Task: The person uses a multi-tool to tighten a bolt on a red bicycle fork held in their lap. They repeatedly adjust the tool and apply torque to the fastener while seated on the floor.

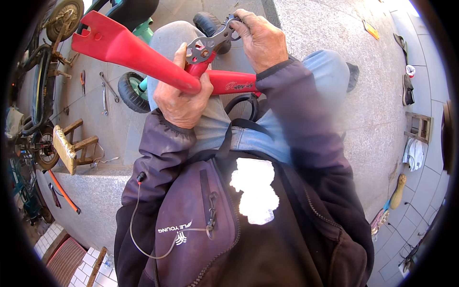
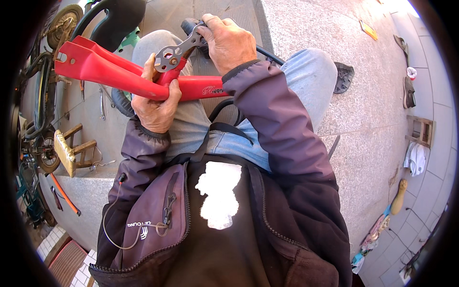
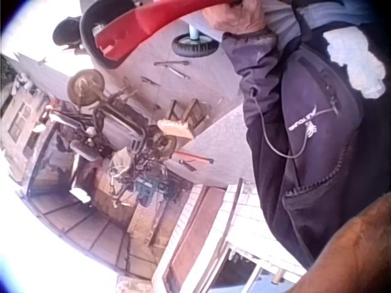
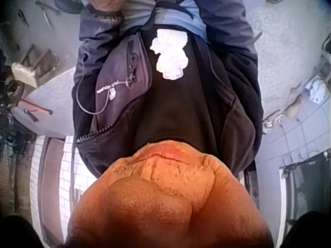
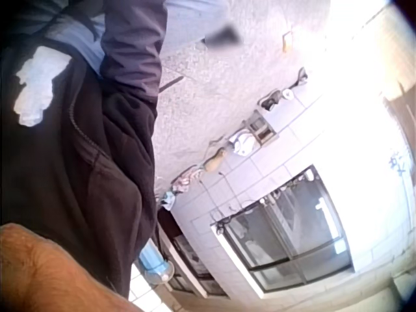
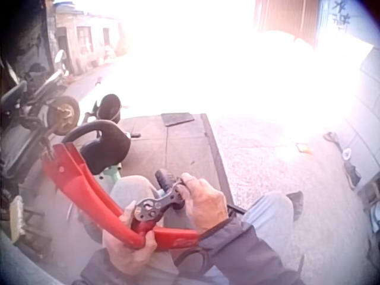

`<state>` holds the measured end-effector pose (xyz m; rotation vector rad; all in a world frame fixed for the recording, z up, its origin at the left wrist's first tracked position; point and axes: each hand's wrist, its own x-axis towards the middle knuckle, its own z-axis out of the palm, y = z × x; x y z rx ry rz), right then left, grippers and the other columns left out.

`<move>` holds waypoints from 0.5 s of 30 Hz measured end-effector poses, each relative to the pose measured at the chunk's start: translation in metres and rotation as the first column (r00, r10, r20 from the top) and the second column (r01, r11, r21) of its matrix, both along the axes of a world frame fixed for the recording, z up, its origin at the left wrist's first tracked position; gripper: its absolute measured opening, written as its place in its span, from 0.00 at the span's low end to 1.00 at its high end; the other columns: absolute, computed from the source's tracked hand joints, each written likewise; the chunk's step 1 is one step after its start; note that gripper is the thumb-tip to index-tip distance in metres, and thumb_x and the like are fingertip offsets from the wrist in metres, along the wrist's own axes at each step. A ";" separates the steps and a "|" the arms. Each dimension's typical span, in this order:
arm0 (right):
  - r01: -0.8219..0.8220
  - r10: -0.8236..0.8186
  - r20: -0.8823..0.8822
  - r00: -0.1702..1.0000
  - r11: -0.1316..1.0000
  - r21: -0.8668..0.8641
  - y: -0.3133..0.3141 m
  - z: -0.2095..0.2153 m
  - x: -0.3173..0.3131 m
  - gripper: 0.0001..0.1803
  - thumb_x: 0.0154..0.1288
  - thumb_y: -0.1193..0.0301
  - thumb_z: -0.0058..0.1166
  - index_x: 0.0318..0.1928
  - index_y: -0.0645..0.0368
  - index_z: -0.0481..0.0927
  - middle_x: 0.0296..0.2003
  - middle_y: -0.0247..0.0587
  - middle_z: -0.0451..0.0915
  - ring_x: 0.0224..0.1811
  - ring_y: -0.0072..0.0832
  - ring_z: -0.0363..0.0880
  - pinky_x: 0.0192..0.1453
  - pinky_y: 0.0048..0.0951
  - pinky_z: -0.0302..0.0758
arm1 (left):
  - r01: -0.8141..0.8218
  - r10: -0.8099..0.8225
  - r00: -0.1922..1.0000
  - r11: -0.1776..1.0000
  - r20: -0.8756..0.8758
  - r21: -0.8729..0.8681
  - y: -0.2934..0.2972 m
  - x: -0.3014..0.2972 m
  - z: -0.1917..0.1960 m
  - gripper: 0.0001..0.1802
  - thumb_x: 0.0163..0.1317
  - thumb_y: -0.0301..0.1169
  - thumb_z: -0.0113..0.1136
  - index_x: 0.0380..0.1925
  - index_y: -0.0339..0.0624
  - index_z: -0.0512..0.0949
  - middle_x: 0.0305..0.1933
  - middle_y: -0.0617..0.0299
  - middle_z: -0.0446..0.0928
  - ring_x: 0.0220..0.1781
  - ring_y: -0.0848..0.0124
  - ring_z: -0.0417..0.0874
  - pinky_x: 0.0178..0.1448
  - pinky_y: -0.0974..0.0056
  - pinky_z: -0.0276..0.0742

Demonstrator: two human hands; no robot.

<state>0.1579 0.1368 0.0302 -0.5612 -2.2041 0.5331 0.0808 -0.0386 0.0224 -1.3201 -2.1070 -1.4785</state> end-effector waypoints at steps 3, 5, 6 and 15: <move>0.016 -0.017 -0.040 0.999 1.000 -0.020 -0.002 -0.006 -0.001 0.13 0.61 0.68 0.60 0.47 0.55 0.80 0.32 0.44 0.82 0.33 0.36 0.83 0.36 0.30 0.78 | -0.001 0.001 1.000 1.000 0.023 0.000 0.000 0.002 0.001 0.32 0.44 0.21 0.68 0.54 0.30 0.73 0.32 0.51 0.79 0.31 0.58 0.81 0.37 0.60 0.77; 0.029 -0.030 -0.063 0.998 0.999 -0.017 -0.004 -0.007 -0.002 0.14 0.61 0.69 0.60 0.48 0.54 0.80 0.32 0.44 0.82 0.33 0.36 0.83 0.35 0.30 0.78 | -0.031 0.028 0.998 0.999 -0.060 -0.039 -0.001 0.002 0.007 0.32 0.43 0.21 0.68 0.54 0.30 0.73 0.31 0.52 0.78 0.31 0.58 0.81 0.38 0.60 0.76; 0.040 -0.041 -0.065 0.997 0.999 -0.022 -0.006 -0.006 -0.002 0.14 0.61 0.70 0.60 0.48 0.54 0.80 0.32 0.44 0.82 0.33 0.36 0.83 0.35 0.30 0.78 | -0.046 0.040 0.994 0.997 -0.102 -0.059 -0.001 0.002 0.008 0.32 0.43 0.21 0.68 0.53 0.30 0.73 0.31 0.53 0.78 0.31 0.58 0.81 0.39 0.59 0.76; 0.031 -0.046 -0.183 0.982 0.996 -0.084 -0.011 -0.018 -0.005 0.14 0.62 0.73 0.59 0.49 0.56 0.79 0.30 0.39 0.80 0.25 0.24 0.80 0.28 0.24 0.77 | 0.047 -0.046 0.998 0.998 -0.038 0.029 0.000 -0.001 0.003 0.32 0.43 0.20 0.68 0.54 0.30 0.73 0.32 0.51 0.78 0.32 0.58 0.80 0.40 0.59 0.76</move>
